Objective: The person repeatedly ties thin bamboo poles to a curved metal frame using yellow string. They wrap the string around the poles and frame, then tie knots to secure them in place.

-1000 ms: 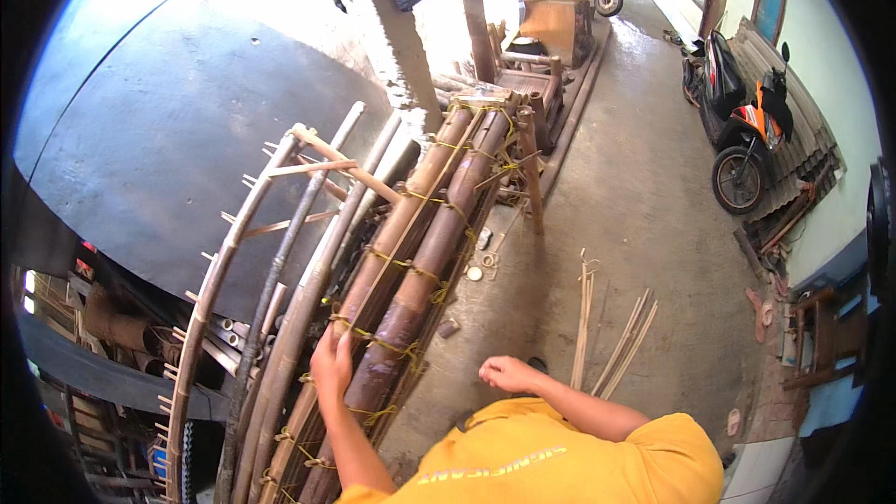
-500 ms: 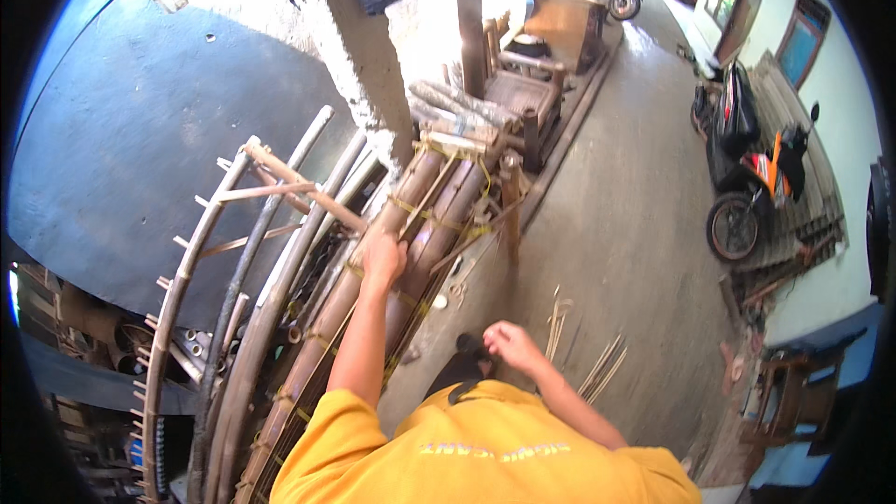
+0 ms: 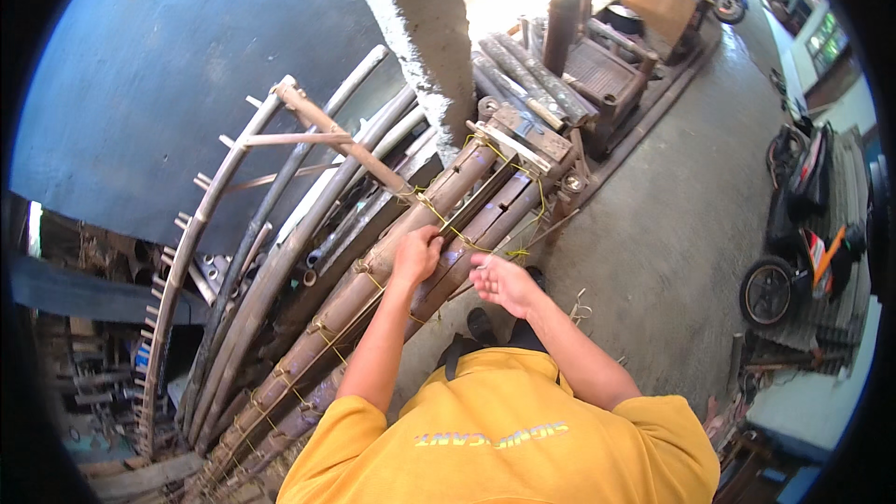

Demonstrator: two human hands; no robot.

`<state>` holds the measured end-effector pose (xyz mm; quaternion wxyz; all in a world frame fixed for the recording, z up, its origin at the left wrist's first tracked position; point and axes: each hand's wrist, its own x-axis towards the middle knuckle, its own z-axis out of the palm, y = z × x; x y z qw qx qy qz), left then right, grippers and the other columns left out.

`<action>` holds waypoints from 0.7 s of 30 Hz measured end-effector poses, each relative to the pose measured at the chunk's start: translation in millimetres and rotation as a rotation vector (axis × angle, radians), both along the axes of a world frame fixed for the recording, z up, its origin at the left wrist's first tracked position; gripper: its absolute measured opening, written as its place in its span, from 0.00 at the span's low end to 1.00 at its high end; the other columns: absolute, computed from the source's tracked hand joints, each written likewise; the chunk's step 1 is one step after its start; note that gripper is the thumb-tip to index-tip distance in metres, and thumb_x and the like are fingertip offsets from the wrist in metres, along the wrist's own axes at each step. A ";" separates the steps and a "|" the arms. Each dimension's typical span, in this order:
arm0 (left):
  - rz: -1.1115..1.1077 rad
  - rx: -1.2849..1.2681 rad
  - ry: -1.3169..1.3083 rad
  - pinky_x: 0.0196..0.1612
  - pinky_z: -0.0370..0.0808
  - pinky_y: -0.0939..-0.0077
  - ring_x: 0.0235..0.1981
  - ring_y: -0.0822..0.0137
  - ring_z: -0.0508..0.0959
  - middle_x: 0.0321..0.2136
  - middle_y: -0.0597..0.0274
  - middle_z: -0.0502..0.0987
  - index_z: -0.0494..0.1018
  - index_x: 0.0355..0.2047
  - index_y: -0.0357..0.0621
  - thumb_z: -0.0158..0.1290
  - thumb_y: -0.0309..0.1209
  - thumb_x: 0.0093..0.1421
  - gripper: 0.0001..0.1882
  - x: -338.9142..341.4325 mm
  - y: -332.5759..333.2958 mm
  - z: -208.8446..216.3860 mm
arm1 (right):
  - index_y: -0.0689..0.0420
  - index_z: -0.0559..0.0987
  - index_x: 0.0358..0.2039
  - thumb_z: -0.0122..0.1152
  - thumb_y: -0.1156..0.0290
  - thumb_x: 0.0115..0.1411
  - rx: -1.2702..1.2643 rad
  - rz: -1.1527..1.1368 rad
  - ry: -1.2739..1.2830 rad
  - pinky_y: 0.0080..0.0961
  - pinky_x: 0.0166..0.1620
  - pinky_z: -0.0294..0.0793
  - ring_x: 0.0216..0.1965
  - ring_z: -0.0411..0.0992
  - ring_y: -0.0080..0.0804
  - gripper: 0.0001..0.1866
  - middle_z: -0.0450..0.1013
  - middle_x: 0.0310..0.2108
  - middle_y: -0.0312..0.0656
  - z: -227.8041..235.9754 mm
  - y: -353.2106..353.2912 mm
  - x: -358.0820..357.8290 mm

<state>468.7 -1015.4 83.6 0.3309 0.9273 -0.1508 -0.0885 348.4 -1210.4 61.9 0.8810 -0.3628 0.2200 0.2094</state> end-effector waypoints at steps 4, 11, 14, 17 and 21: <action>0.199 0.167 -0.025 0.44 0.75 0.49 0.38 0.41 0.80 0.32 0.44 0.81 0.78 0.41 0.47 0.57 0.40 0.61 0.13 -8.5 -38.7 6.2 | 0.51 0.77 0.40 0.52 0.51 0.66 0.025 -0.683 -0.107 0.33 0.48 0.71 0.33 0.70 0.30 0.16 0.70 0.29 0.33 15.6 9.4 65.7; 0.152 0.347 -0.232 0.47 0.72 0.44 0.42 0.39 0.78 0.40 0.42 0.79 0.75 0.46 0.50 0.51 0.43 0.66 0.15 -14.8 -36.5 -1.9 | 0.46 0.80 0.49 0.48 0.54 0.65 -1.468 1.334 -1.247 0.50 0.61 0.61 0.53 0.70 0.46 0.19 0.75 0.46 0.50 132.7 80.1 143.2; 0.196 0.125 -0.032 0.42 0.74 0.43 0.37 0.35 0.79 0.32 0.41 0.80 0.78 0.40 0.48 0.48 0.44 0.66 0.16 -8.0 -36.2 -12.2 | 0.56 0.85 0.40 0.52 0.43 0.63 -1.939 0.664 -0.947 0.55 0.62 0.56 0.57 0.66 0.46 0.28 0.74 0.50 0.51 44.2 55.7 217.0; 0.208 0.034 0.019 0.43 0.74 0.43 0.37 0.36 0.79 0.32 0.41 0.80 0.77 0.42 0.48 0.46 0.44 0.68 0.16 -9.1 -42.9 2.9 | 0.58 0.81 0.30 0.53 0.50 0.67 -0.695 0.808 -0.561 0.33 0.41 0.71 0.33 0.70 0.29 0.23 0.75 0.31 0.41 52.7 43.5 240.4; 0.185 0.025 0.062 0.41 0.74 0.43 0.37 0.36 0.79 0.32 0.41 0.80 0.78 0.42 0.50 0.45 0.42 0.69 0.15 -9.6 -21.8 -25.8 | 0.60 0.74 0.23 0.45 0.59 0.71 -0.554 0.686 -1.488 0.37 0.32 0.70 0.22 0.66 0.39 0.22 0.71 0.21 0.47 118.8 -1.6 132.1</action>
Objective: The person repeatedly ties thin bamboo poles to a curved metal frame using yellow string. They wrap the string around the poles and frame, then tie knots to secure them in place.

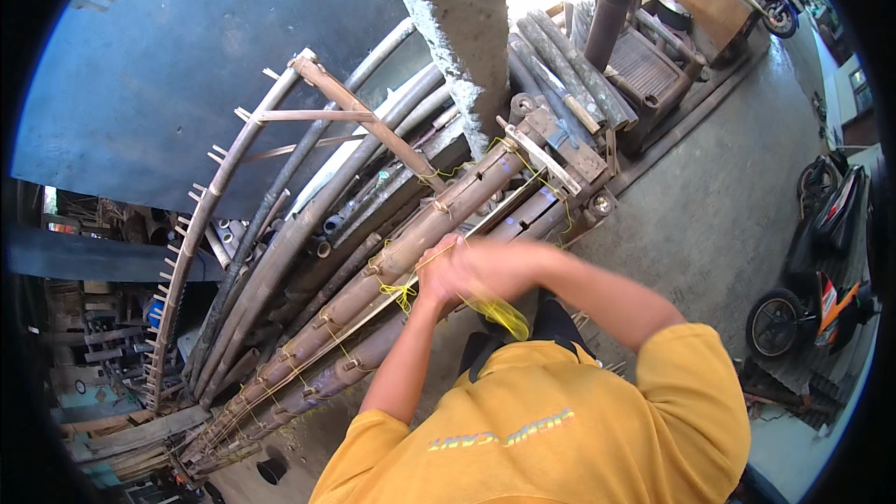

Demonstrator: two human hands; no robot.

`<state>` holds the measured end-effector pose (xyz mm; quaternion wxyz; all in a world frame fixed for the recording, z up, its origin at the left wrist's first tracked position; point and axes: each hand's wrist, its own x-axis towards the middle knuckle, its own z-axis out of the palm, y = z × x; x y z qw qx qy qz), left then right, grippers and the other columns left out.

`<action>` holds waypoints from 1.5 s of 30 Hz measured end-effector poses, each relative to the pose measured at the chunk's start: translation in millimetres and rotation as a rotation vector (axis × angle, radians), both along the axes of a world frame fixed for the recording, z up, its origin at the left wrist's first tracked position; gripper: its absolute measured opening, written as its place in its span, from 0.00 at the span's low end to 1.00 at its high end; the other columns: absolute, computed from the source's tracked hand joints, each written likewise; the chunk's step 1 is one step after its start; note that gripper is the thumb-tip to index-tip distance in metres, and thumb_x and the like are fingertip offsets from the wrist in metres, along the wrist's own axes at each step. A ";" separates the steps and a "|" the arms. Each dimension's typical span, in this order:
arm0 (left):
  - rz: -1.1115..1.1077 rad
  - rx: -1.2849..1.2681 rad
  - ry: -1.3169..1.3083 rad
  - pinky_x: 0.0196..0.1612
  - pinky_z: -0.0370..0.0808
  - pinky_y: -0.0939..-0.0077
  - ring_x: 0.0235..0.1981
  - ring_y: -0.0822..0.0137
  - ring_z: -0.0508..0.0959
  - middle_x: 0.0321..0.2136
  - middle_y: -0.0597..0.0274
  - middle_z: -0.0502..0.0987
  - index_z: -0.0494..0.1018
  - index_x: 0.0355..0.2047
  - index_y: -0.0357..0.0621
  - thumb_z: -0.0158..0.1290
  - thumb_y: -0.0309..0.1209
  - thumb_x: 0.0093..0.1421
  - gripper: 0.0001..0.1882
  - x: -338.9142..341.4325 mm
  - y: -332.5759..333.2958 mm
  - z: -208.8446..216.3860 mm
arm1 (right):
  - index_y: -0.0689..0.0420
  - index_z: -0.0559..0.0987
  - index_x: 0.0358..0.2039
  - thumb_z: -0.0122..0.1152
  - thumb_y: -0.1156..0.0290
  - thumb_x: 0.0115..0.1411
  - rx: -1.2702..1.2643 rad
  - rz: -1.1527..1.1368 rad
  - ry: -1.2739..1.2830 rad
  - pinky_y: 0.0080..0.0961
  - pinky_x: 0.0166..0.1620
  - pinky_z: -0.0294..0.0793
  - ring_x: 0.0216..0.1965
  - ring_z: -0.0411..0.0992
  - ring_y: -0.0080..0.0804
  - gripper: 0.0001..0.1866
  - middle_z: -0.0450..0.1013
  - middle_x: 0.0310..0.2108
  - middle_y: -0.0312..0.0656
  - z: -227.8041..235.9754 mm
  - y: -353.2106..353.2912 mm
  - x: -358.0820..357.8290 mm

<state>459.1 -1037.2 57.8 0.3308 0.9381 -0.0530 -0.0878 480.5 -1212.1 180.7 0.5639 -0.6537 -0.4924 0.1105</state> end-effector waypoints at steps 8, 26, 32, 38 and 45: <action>0.189 -0.653 -0.066 0.31 0.71 0.77 0.24 0.77 0.73 0.22 0.67 0.78 0.79 0.37 0.38 0.48 0.37 0.71 0.16 65.6 -27.4 65.9 | 0.61 0.76 0.22 0.51 0.57 0.67 -0.381 -0.294 0.336 0.46 0.41 0.72 0.30 0.74 0.56 0.23 0.74 0.24 0.55 -103.5 -25.0 -96.6; 0.109 0.071 -0.149 0.45 0.59 0.51 0.41 0.49 0.78 0.33 0.54 0.80 0.72 0.37 0.47 0.55 0.35 0.61 0.08 65.8 -193.4 12.8 | 0.47 0.75 0.40 0.49 0.59 0.67 1.183 -1.394 1.410 0.30 0.49 0.61 0.43 0.66 0.24 0.09 0.70 0.40 0.33 -67.4 -155.9 -35.6; 0.105 0.094 -0.175 0.41 0.65 0.55 0.38 0.51 0.79 0.33 0.52 0.81 0.74 0.39 0.48 0.53 0.39 0.64 0.09 64.7 -188.4 -27.6 | 0.52 0.74 0.31 0.47 0.65 0.68 0.507 -0.915 0.488 0.36 0.48 0.66 0.39 0.70 0.36 0.10 0.72 0.32 0.42 -11.0 -119.1 14.1; 0.113 -0.062 -0.197 0.52 0.64 0.48 0.42 0.44 0.78 0.40 0.46 0.80 0.77 0.44 0.45 0.51 0.38 0.66 0.13 61.2 -187.7 -0.6 | 0.45 0.85 0.43 0.51 0.45 0.64 -0.754 -0.284 -0.360 0.52 0.49 0.65 0.48 0.72 0.46 0.22 0.78 0.39 0.46 6.2 -81.2 132.0; 0.060 -0.115 -0.308 0.49 0.64 0.50 0.40 0.47 0.78 0.35 0.49 0.81 0.79 0.37 0.42 0.47 0.38 0.69 0.15 64.1 -191.5 2.6 | 0.61 0.77 0.27 0.49 0.56 0.68 -0.254 -0.116 0.368 0.41 0.36 0.72 0.30 0.76 0.48 0.21 0.75 0.24 0.52 -8.7 -143.0 135.1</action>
